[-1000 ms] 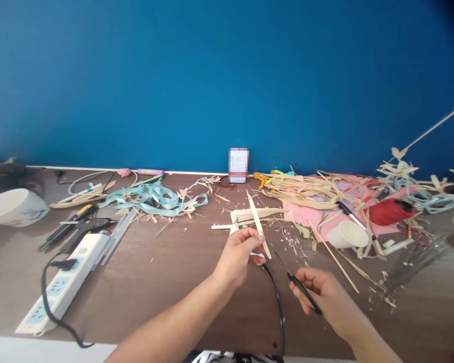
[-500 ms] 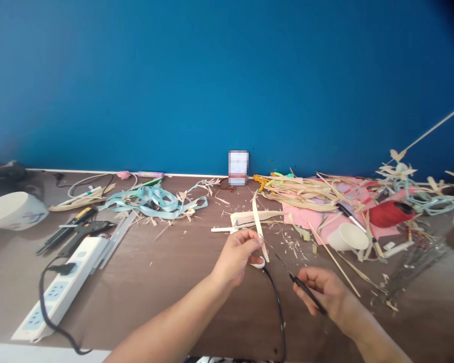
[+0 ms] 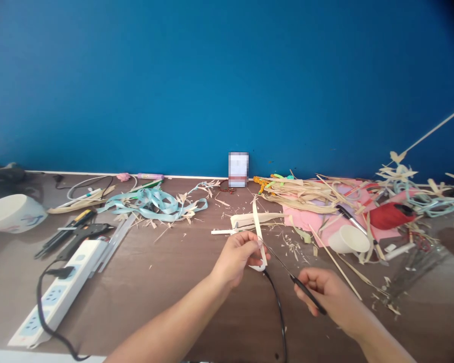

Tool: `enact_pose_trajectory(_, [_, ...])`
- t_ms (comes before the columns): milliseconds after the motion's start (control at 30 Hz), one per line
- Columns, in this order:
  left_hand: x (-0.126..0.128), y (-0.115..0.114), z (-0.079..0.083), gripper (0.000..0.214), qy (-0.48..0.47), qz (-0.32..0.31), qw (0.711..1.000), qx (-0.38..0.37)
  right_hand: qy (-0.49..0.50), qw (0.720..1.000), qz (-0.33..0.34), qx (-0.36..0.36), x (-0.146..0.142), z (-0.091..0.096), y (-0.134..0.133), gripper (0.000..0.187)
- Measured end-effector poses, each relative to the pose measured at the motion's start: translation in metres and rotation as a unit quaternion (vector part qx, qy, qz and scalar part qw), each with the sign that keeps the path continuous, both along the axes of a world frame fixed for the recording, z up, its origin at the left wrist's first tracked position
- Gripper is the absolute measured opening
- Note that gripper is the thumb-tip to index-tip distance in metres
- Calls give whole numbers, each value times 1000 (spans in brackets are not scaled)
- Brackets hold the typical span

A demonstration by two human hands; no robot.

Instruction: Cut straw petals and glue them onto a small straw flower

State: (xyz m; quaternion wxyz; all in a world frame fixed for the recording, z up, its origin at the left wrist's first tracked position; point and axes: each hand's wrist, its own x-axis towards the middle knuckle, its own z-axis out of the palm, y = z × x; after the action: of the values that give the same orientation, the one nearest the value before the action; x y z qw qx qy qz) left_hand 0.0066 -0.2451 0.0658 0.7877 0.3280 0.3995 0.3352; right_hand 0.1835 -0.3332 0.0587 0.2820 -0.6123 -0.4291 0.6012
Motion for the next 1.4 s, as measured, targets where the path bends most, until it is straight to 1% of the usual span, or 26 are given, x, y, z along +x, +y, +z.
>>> enact_pose_trajectory(233, [-2, 0, -3, 17, -7, -12, 1000, 9, -10, 1000, -3, 1, -2, 3, 1, 27])
enact_pose_trajectory(367, [-3, 0, -2, 15, -3, -19, 1000, 1, -14, 1000, -6, 1, -5, 4, 2, 27])
enact_pose_trajectory(533, [-5, 2, -2, 15, 3, -14, 1000, -12, -8, 1000, -18, 2, -7, 2, 2, 29])
enact_pose_trajectory(667, [-6, 4, -6, 15, 6, -14, 1000, -7, -8, 1000, -17, 3, -8, 2, 2, 30])
enact_pose_trajectory(833, [-8, 5, -9, 14, 28, -11, 999, 9, -16, 1000, 1, 4, -7, 3, 3, 29])
enact_pose_trajectory(1000, [-12, 6, -4, 15, 73, -16, 997, 27, -10, 999, 40, -7, -3, 4, 4, 28])
enact_pose_trajectory(1100, [-15, 6, -2, 16, 91, -22, 995, 42, -27, 997, 65, -14, 0, 7, 6, 25])
enact_pose_trajectory(1233, [-18, 8, -3, 16, 110, -32, 991, 66, -61, 996, 68, -20, 2, 13, 9, 25])
enact_pose_trajectory(1400, [-22, 11, -3, 17, 137, -60, 985, 82, -66, 995, 80, -4, 5, 14, 11, 27])
